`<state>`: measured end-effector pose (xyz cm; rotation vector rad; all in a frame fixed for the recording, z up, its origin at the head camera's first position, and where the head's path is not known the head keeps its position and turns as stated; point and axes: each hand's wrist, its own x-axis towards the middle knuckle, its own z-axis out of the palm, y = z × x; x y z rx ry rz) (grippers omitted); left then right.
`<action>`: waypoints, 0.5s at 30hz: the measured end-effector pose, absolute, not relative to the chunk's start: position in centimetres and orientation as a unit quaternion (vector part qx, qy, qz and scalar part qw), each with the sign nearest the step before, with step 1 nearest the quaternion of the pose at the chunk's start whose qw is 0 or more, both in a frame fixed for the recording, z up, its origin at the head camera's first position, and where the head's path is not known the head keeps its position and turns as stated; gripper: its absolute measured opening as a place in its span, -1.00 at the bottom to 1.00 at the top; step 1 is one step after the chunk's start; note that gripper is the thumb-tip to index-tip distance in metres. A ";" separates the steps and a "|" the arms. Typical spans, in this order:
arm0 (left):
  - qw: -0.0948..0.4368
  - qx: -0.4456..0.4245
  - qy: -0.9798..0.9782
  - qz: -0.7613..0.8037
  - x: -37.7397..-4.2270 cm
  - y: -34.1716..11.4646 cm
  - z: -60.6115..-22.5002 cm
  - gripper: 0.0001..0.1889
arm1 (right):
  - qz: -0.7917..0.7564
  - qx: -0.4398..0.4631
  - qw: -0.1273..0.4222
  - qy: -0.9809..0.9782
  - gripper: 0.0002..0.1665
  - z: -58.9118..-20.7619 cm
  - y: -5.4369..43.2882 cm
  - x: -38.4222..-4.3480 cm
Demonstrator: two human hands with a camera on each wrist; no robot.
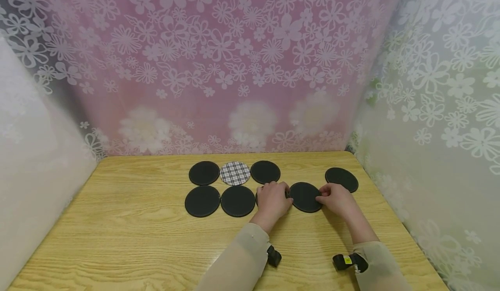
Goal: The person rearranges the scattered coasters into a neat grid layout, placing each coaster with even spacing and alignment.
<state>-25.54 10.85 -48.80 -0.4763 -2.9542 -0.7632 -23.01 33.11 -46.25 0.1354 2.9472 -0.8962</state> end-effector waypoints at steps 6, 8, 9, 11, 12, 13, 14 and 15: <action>0.028 -0.158 -0.955 -0.248 -25.4 10.8 -48.7 -0.72 | -0.291 0.044 0.033 0.955 -0.55 -46.2 33.2 -23.1; 0.029 -0.159 -0.955 -0.250 -25.4 10.8 -48.6 -0.71 | -0.290 0.044 0.035 0.955 -0.55 -46.1 33.2 -23.1; 0.029 -0.159 -0.955 -0.250 -25.5 10.8 -48.7 -0.71 | -0.290 0.045 0.036 0.955 -0.55 -46.0 33.2 -23.1; 0.028 -0.160 -0.955 -0.250 -25.4 10.7 -48.6 -0.71 | -0.291 0.046 0.039 0.955 -0.54 -45.8 33.1 -23.0; 0.027 -0.160 -0.955 -0.250 -25.4 10.7 -48.7 -0.71 | -0.291 0.046 0.041 0.955 -0.54 -45.7 33.1 -23.0; 0.026 -0.160 -0.955 -0.250 -25.4 10.7 -48.7 -0.71 | -0.292 0.046 0.042 0.954 -0.54 -45.6 33.0 -22.9; 0.026 -0.160 -0.955 -0.250 -25.5 10.7 -48.7 -0.71 | -0.292 0.047 0.044 0.954 -0.54 -45.6 33.0 -22.9; 0.026 -0.160 -0.955 -0.249 -25.5 10.8 -48.7 -0.71 | -0.292 0.046 0.045 0.954 -0.54 -45.6 33.1 -22.9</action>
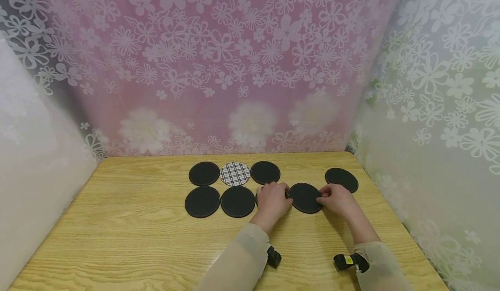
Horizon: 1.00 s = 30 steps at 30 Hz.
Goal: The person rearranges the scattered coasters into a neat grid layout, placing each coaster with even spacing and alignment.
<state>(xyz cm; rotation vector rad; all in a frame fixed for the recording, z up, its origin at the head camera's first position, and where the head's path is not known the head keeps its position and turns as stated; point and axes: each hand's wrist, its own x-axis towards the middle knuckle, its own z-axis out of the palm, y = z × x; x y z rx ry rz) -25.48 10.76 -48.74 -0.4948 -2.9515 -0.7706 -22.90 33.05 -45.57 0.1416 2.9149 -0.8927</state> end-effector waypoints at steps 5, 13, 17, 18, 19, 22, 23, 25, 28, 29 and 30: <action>0.026 -0.160 -0.955 -0.248 -25.5 10.8 -48.8 -0.71 | -0.292 0.045 0.047 0.954 -0.55 -45.6 33.1 -22.9; 0.022 -0.160 -0.957 -0.242 -25.6 10.7 -48.8 -0.73 | -0.293 0.047 0.050 0.954 -0.53 -45.6 33.0 -22.9; 0.023 -0.160 -0.956 -0.244 -25.6 10.7 -48.7 -0.74 | -0.293 0.045 0.048 0.954 -0.53 -45.4 33.0 -22.9; 0.024 -0.160 -0.956 -0.244 -25.6 10.7 -48.7 -0.75 | -0.293 0.044 0.048 0.954 -0.53 -45.4 33.0 -22.9; 0.024 -0.160 -0.956 -0.244 -25.7 10.7 -48.7 -0.75 | -0.294 0.043 0.048 0.954 -0.53 -45.4 33.0 -22.9; 0.023 -0.158 -0.957 -0.244 -25.8 10.8 -48.8 -0.75 | -0.297 0.044 0.047 0.953 -0.52 -45.2 33.0 -22.8; 0.022 -0.157 -0.957 -0.243 -25.8 10.8 -48.8 -0.75 | -0.298 0.045 0.046 0.952 -0.51 -45.2 33.1 -22.7; 0.020 -0.156 -0.957 -0.243 -25.8 10.8 -48.8 -0.75 | -0.303 0.050 0.042 0.951 -0.49 -45.2 33.2 -22.7; 0.021 -0.158 -0.957 -0.243 -25.7 10.9 -48.6 -0.73 | -0.312 0.058 0.029 0.948 -0.45 -45.4 33.8 -22.5; 0.021 -0.159 -0.956 -0.244 -25.6 10.9 -48.4 -0.72 | -0.313 0.059 0.024 0.947 -0.44 -45.4 34.0 -22.5; 0.022 -0.160 -0.956 -0.244 -25.6 10.9 -48.3 -0.70 | -0.314 0.060 0.019 0.947 -0.43 -45.4 34.2 -22.5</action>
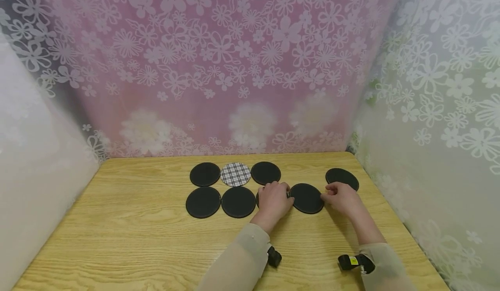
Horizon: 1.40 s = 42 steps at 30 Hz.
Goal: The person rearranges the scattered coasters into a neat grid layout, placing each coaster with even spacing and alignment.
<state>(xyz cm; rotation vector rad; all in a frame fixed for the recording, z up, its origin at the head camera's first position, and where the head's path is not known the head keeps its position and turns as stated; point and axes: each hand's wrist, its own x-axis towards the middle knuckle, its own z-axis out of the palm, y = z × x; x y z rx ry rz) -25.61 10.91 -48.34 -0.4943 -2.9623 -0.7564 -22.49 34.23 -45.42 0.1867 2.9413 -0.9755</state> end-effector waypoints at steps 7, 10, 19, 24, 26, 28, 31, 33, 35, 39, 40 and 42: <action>0.040 -0.164 -0.955 -0.243 -25.9 11.4 -47.3 -0.66 | -0.296 0.060 0.002 0.953 -0.31 -44.9 35.7 -22.2; 0.043 -0.174 -0.954 -0.240 -26.2 11.7 -46.8 -0.64 | -0.289 0.063 0.000 0.955 -0.26 -44.8 36.4 -22.2; 0.028 -0.188 -0.950 -0.247 -26.9 13.4 -45.5 -0.58 | -0.285 0.080 -0.006 0.955 -0.17 -44.7 39.1 -22.5; 0.028 -0.189 -0.955 -0.229 -27.1 14.6 -44.9 -0.59 | -0.277 0.086 -0.008 0.957 -0.16 -44.7 40.6 -22.6; 0.031 -0.191 -0.956 -0.222 -27.2 15.1 -44.8 -0.59 | -0.275 0.090 -0.011 0.957 -0.17 -44.7 41.1 -22.6; 0.030 -0.195 -0.956 -0.216 -27.2 15.6 -44.6 -0.58 | -0.273 0.095 -0.012 0.957 -0.16 -44.8 41.7 -22.5; 0.025 -0.197 -0.958 -0.206 -27.3 16.2 -44.6 -0.56 | -0.267 0.101 -0.003 0.958 -0.15 -44.8 42.3 -22.6; 0.017 -0.195 -0.960 -0.200 -27.4 16.5 -44.7 -0.56 | -0.264 0.104 0.000 0.959 -0.13 -44.8 42.7 -22.8; 0.013 -0.189 -0.962 -0.196 -27.6 16.8 -44.8 -0.56 | -0.258 0.106 -0.001 0.960 -0.13 -44.9 42.9 -23.2; 0.011 -0.185 -0.962 -0.199 -28.0 17.0 -44.9 -0.57 | -0.243 0.106 -0.011 0.964 -0.16 -44.9 43.3 -24.2; 0.010 -0.185 -0.962 -0.202 -28.0 17.1 -44.9 -0.57 | -0.241 0.108 -0.010 0.964 -0.16 -44.9 43.3 -24.4; 0.008 -0.187 -0.961 -0.206 -28.1 17.1 -44.8 -0.57 | -0.232 0.111 -0.008 0.966 -0.17 -44.8 43.4 -24.8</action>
